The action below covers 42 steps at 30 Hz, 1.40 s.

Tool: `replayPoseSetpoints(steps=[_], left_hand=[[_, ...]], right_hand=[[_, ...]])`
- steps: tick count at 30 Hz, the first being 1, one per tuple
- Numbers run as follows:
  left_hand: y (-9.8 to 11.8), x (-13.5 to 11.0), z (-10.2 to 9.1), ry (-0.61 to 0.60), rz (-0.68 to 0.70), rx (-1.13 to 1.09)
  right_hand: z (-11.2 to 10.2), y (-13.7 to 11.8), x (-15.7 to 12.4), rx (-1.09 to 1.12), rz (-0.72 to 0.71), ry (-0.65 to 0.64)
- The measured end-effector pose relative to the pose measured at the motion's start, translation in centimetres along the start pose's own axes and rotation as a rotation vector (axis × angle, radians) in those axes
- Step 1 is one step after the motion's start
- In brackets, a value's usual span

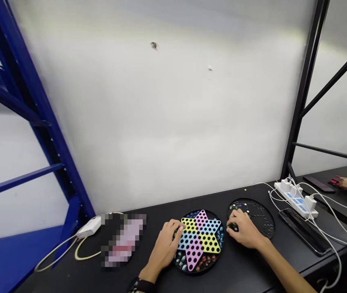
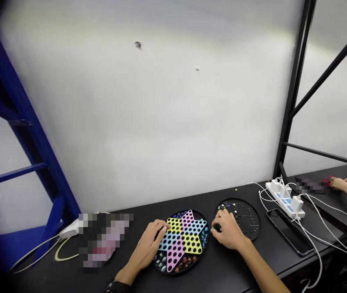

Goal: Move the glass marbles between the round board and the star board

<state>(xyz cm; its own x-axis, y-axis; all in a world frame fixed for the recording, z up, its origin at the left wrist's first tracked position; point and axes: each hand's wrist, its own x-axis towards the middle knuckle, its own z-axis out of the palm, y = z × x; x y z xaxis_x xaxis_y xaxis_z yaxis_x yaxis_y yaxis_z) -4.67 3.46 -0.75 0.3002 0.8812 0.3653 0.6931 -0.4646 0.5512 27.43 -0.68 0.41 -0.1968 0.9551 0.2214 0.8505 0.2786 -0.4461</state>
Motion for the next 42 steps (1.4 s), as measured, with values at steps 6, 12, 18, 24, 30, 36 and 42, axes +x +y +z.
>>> replayPoseSetpoints(steps=[6,12,18,24,30,36,42], left_hand=[[0.3,0.1,-0.1,-0.036,-0.013,0.010],[0.2,-0.1,-0.1,-0.035,-0.026,0.046],[0.9,1.2,-0.5,-0.131,-0.021,0.159],[1.1,4.5,0.2,-0.359,0.029,0.317],[0.8,4.9,0.6,-0.359,-0.015,0.445],[2.6,4.2,-0.1,-0.371,-0.039,0.542],[3.6,2.9,0.7,-0.290,-0.074,0.674]], right_hand=[[-0.5,3.5,0.5,-0.082,0.186,0.114],[0.8,-0.2,0.0,0.008,0.122,0.148],[2.7,-4.8,-0.3,0.048,0.008,0.080],[2.7,-4.9,-0.3,-0.033,-0.103,0.012],[1.3,-5.9,1.5,-0.088,-0.121,-0.074],[1.8,-8.7,2.4,-0.271,-0.060,-0.153],[3.8,-9.5,1.5,-0.246,0.000,-0.210]])
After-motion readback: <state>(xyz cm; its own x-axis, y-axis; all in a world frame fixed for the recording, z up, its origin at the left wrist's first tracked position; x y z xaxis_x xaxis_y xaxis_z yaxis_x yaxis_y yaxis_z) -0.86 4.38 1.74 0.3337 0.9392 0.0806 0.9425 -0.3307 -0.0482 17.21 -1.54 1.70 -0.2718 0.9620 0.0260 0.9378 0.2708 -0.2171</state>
